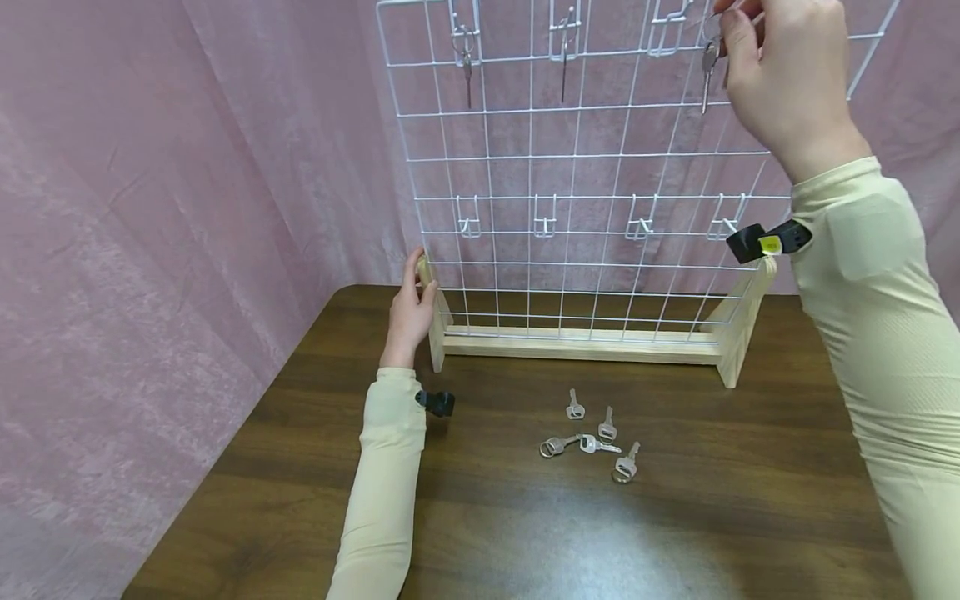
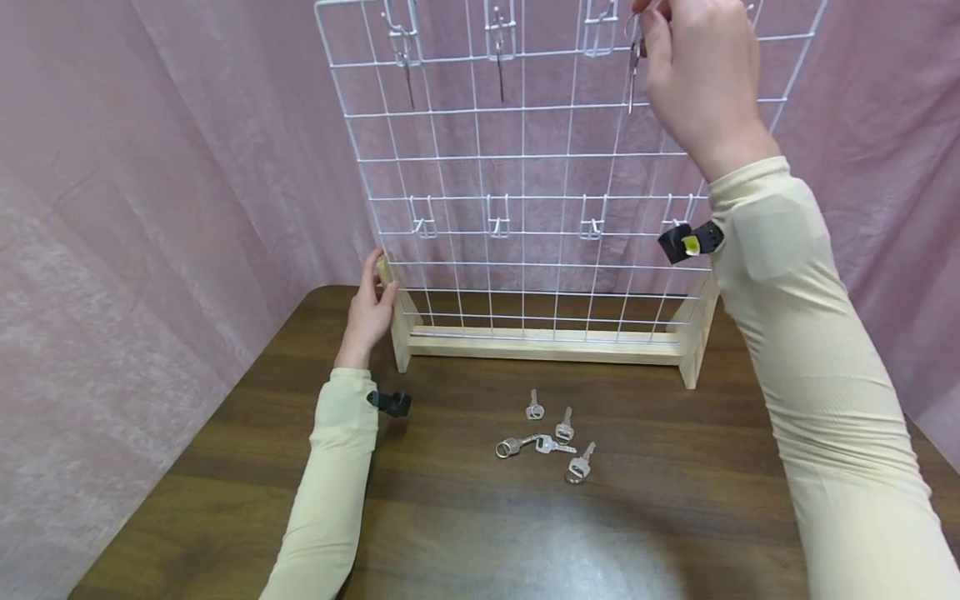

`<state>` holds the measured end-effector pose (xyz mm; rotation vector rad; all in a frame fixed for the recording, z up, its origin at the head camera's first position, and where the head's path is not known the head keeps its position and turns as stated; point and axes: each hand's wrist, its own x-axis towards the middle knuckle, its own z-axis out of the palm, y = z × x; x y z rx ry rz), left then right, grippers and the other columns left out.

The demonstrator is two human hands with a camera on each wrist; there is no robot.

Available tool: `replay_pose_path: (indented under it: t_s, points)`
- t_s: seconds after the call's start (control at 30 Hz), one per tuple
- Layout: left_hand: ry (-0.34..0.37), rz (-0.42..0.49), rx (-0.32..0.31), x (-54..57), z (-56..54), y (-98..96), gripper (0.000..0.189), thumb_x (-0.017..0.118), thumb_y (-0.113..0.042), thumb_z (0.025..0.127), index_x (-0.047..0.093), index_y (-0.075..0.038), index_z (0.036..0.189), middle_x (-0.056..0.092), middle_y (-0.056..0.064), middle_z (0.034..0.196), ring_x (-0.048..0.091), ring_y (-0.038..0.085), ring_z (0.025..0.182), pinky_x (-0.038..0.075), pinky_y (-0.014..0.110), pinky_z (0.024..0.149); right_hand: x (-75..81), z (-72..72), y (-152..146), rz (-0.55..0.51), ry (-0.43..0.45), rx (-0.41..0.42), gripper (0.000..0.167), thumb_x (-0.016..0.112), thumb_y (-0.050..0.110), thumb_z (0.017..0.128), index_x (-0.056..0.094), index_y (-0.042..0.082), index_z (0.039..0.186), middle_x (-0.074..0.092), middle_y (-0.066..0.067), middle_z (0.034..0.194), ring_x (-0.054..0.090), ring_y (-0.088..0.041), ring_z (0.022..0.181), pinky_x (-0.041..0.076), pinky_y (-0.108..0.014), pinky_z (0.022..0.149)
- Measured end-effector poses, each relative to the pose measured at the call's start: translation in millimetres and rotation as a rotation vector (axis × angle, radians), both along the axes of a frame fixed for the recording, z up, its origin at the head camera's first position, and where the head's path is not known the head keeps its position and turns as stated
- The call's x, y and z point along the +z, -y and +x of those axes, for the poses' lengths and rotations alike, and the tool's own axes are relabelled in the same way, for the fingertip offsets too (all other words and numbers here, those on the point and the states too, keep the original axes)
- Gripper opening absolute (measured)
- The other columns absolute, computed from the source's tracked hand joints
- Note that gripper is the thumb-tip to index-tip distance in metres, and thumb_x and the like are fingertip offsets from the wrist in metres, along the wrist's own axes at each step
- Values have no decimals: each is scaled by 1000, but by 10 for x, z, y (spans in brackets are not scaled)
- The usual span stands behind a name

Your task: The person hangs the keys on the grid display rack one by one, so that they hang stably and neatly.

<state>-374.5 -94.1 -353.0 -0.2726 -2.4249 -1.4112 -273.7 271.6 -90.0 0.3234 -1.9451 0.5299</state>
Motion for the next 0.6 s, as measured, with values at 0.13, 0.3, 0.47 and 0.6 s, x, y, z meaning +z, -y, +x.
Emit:
replay_pose_path:
  t_s: [0.13, 0.3, 0.47, 0.6]
  points:
    - [-3, 5, -1, -9, 0, -3, 56, 45, -26, 103, 20, -44, 150, 47, 19, 145, 60, 37, 114, 54, 54, 84, 76, -24, 22, 3, 27, -28, 30, 44, 21, 101, 63, -2, 104, 26, 39, 70, 25, 22, 68, 36, -27, 92]
    - [4, 14, -9, -9, -12, -22, 57, 45, -27, 103, 18, -51, 148, 47, 18, 145, 60, 36, 114, 54, 54, 84, 137, -78, 53, -12, 30, -32, 23, 46, 26, 101, 62, 15, 89, 26, 41, 65, 25, 19, 66, 29, -21, 83]
    - [5, 13, -9, -12, -13, -36, 58, 45, -27, 103, 17, -54, 146, 46, 18, 145, 60, 36, 115, 54, 54, 85, 171, -133, 78, -31, 19, 2, 24, 47, 25, 100, 46, 38, 80, 29, 39, 64, 27, 16, 62, 22, -12, 74]
    - [0, 7, -5, -14, -19, -45, 57, 45, -27, 103, 18, -52, 147, 46, 19, 145, 59, 36, 115, 54, 54, 85, 176, -161, 75, -66, 60, 6, 29, 46, 27, 100, 39, 44, 77, 32, 38, 62, 30, 16, 60, 23, -11, 73]
